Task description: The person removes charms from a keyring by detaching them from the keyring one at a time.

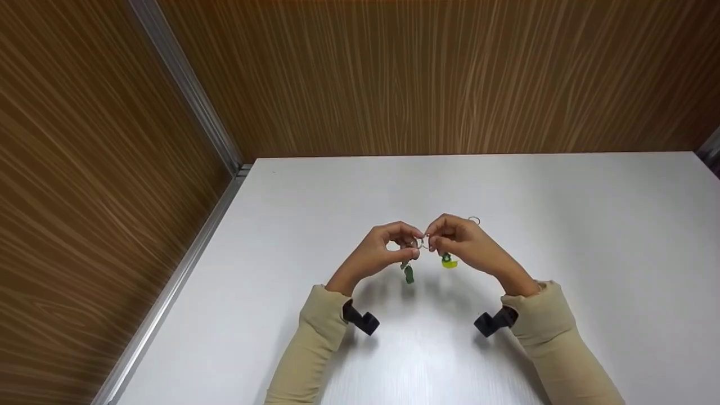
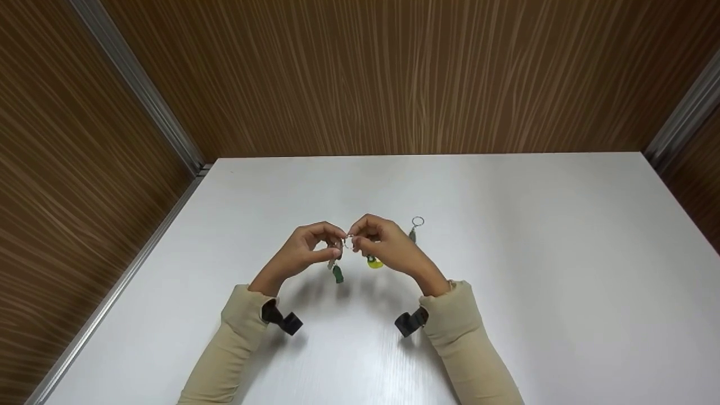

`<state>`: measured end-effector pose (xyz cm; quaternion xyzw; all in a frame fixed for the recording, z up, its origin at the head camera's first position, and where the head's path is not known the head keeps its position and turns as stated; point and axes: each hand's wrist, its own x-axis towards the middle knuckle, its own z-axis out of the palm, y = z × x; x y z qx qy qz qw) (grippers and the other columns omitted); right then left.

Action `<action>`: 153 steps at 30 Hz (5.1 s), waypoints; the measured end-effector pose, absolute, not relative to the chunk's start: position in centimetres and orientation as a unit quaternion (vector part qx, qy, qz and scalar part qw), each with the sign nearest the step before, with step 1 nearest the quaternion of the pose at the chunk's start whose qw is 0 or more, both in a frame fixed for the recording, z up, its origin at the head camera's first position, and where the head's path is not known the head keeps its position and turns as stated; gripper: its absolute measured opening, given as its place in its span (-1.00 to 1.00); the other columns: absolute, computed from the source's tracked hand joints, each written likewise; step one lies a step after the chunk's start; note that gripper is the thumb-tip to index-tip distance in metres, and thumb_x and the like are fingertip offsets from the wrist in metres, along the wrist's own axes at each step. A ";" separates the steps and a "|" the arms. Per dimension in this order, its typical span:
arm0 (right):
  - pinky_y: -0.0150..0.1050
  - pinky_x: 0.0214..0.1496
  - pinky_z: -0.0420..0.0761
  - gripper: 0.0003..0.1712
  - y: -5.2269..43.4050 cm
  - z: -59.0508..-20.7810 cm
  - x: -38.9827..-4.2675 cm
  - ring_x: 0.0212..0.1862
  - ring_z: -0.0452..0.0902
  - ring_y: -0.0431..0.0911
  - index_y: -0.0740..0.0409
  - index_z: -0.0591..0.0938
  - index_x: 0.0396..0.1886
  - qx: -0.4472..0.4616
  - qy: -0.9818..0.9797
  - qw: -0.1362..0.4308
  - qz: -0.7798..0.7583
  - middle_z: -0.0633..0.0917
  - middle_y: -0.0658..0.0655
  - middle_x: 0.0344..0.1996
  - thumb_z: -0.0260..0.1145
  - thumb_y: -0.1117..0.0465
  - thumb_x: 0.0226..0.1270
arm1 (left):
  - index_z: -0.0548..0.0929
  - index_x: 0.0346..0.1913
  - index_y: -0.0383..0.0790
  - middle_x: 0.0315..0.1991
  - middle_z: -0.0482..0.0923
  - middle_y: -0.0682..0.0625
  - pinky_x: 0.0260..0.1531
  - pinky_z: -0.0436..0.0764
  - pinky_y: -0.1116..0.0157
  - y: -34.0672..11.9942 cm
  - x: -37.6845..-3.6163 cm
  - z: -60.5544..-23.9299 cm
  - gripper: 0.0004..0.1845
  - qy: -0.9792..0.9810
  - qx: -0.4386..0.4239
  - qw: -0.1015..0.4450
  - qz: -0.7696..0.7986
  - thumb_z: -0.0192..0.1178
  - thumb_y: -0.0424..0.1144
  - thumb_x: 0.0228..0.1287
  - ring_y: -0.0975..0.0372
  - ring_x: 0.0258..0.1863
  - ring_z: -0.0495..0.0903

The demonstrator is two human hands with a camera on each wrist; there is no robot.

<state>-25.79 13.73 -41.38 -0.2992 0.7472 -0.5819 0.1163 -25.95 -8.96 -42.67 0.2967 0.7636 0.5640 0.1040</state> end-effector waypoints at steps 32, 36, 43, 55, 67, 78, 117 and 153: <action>-0.33 -0.27 0.60 -0.71 13.7 -41.2 -25.4 -0.38 0.59 -0.22 0.45 0.51 -0.14 -0.268 0.769 0.103 -0.572 0.66 0.08 -0.41 0.16 0.22 0.45 | 0.60 0.05 -0.23 -0.26 0.57 -0.06 -0.22 0.48 0.37 -8.6 -26.2 -42.4 -0.68 0.779 0.310 0.101 0.535 0.29 -0.24 0.25 0.31 -0.29 0.52; -0.34 -0.26 0.61 -0.73 14.2 -41.3 -25.5 -0.37 0.59 -0.23 0.41 0.51 -0.15 -0.269 0.764 0.108 -0.576 0.65 0.01 -0.41 0.16 0.22 0.45 | 0.60 0.06 -0.22 -0.25 0.57 -0.05 -0.21 0.47 0.35 -8.3 -26.3 -42.4 -0.69 0.779 0.313 0.102 0.534 0.25 -0.25 0.28 0.31 -0.29 0.51; -0.35 -0.26 0.61 -0.72 14.0 -41.1 -25.7 -0.36 0.61 -0.22 0.48 0.51 -0.10 -0.276 0.764 0.120 -0.570 0.68 0.10 -0.38 0.15 0.27 0.45 | 0.62 0.07 -0.16 -0.26 0.55 -0.03 -0.28 0.45 0.37 -8.7 -26.3 -42.1 -0.71 0.783 0.308 0.098 0.531 0.22 -0.24 0.31 0.30 -0.35 0.45; -0.35 -0.21 0.60 -0.82 13.3 -41.1 -26.3 -0.35 0.61 -0.21 0.39 0.55 -0.14 -0.280 0.777 0.126 -0.549 0.70 0.25 -0.32 0.14 0.32 0.42 | 0.63 -0.05 -0.21 -0.35 0.54 0.05 -0.16 0.50 0.16 -9.3 -26.2 -42.1 -0.73 0.796 0.278 0.083 0.531 0.30 -0.20 0.23 0.27 -0.31 0.48; -0.29 -0.16 0.62 -0.83 13.5 -41.0 -26.1 -0.31 0.62 -0.25 0.37 0.53 -0.15 -0.281 0.780 0.127 -0.545 0.70 0.27 -0.27 0.15 0.31 0.41 | 0.58 -0.10 -0.14 -0.19 0.73 -0.06 0.06 0.53 -0.02 -8.7 -26.3 -42.3 -0.78 0.792 0.278 0.063 0.540 0.31 -0.21 0.22 0.26 -0.13 0.68; -0.31 -0.22 0.63 -0.81 13.6 -41.3 -26.4 -0.36 0.62 -0.21 0.42 0.53 -0.14 -0.286 0.780 0.119 -0.544 0.69 0.32 -0.33 0.12 0.33 0.42 | 0.65 -0.03 -0.18 -0.30 0.69 -0.07 -0.23 0.53 0.27 -8.9 -26.2 -42.3 -0.77 0.807 0.328 0.056 0.488 0.25 -0.23 0.28 0.31 -0.33 0.58; -0.29 -0.09 0.57 -0.88 13.7 -40.5 -25.3 -0.21 0.65 -0.15 0.22 0.60 -0.21 -0.279 0.831 0.053 -0.478 0.74 0.18 -0.33 0.22 0.23 0.40 | 0.71 -0.05 -0.11 -0.25 0.73 0.04 0.08 0.50 0.03 -8.4 -26.1 -42.2 -0.76 0.833 0.289 0.012 0.471 0.27 -0.23 0.22 0.29 -0.17 0.63; -0.59 -0.14 0.51 -0.79 24.3 -43.6 -29.6 -0.30 0.59 -0.37 0.39 0.53 -0.12 -0.153 0.878 0.016 -0.454 0.70 0.25 -0.24 0.12 0.28 0.46 | 0.63 -0.02 -0.06 -0.20 0.70 0.07 0.02 0.46 0.14 -9.3 -26.2 -42.5 -0.77 0.828 0.278 0.030 0.486 0.21 -0.18 0.29 0.36 -0.14 0.60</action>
